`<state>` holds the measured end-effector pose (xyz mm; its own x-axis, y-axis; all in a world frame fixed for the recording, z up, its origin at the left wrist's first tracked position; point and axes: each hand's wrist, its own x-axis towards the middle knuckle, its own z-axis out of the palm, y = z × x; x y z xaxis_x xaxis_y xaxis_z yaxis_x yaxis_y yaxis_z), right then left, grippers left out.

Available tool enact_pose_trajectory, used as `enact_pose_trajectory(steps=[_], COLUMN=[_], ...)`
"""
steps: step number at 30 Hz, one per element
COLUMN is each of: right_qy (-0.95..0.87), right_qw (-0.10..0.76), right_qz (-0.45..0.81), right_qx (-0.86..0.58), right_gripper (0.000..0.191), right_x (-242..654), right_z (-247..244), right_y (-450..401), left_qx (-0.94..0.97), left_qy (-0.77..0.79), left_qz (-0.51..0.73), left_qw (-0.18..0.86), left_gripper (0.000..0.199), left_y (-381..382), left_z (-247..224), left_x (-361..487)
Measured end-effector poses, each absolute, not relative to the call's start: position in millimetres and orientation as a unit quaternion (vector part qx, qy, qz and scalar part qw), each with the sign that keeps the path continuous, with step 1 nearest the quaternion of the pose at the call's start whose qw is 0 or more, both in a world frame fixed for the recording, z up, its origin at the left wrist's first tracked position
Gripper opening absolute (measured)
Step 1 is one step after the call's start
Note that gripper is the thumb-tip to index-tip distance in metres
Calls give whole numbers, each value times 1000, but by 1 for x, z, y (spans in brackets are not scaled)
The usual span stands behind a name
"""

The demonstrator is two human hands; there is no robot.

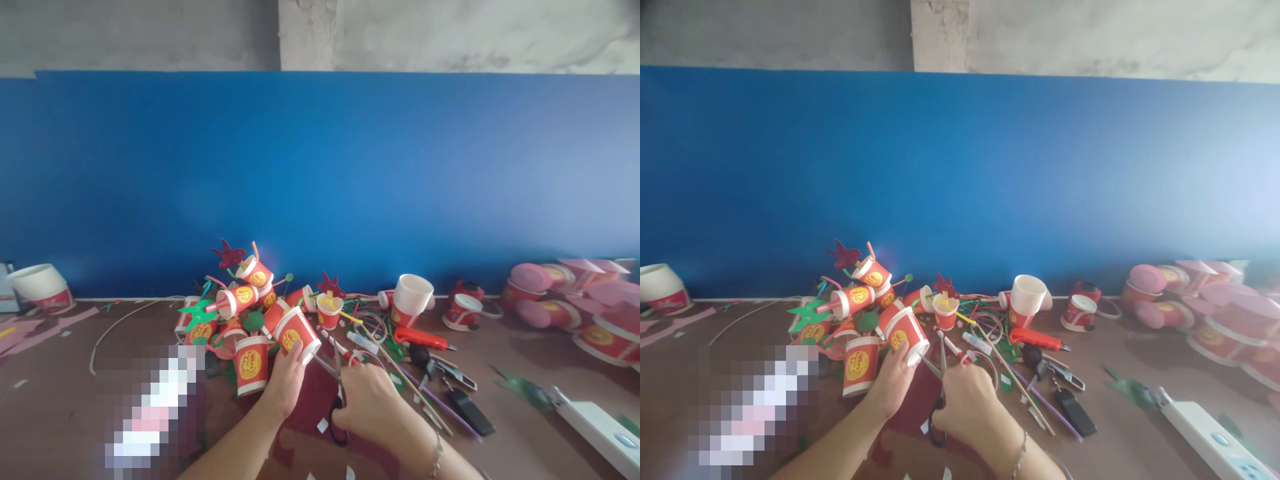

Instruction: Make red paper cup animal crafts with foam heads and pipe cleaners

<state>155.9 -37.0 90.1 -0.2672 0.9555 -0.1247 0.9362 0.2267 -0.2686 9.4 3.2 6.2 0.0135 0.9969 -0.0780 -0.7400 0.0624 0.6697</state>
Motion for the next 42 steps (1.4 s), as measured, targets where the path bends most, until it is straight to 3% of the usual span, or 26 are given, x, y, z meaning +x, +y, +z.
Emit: enact_pose_trajectory(steps=[2,7,13,17,20,25,27,32,38,42], right_qy=[-781,-689,-523,-411,-526,-779,-806,-825,-831,-747], right_qw=[29,30,118,79,79,-33,-64,-79,4,-22], right_qz=[197,462,724,842,747,323,239,228,197,86], right_qx=[-591,-558,-433,-339,-398,-536,-537,-511,-520,-659], right_gripper=[18,33,37,47,42,28,30,53,20,26], right_x=[157,163,166,169,174,189,187,169,180,211], right_z=[89,84,77,72,75,79,77,75,96,104], right_y=[-35,-21,-12,-7,-7,-15,-21,-39,-29,-3], left_qx=[228,251,290,318,306,294,318,398,446,476], left_qy=[281,279,264,235,240,286,324,402,438,426], left_qz=[644,636,641,643,654,676,674,632,599,591], left_qw=[674,674,660,656,649,612,583,530,500,493], left_gripper=[54,57,38,36,35,52,57,51,41,42], left_y=[-1,-6,-3,-3,-2,1,0,-1,-3,-5], left_z=[10,14,15,18,19,13,8,4,10,13], left_x=[11,13,10,7,6,5,5,6,7,10])
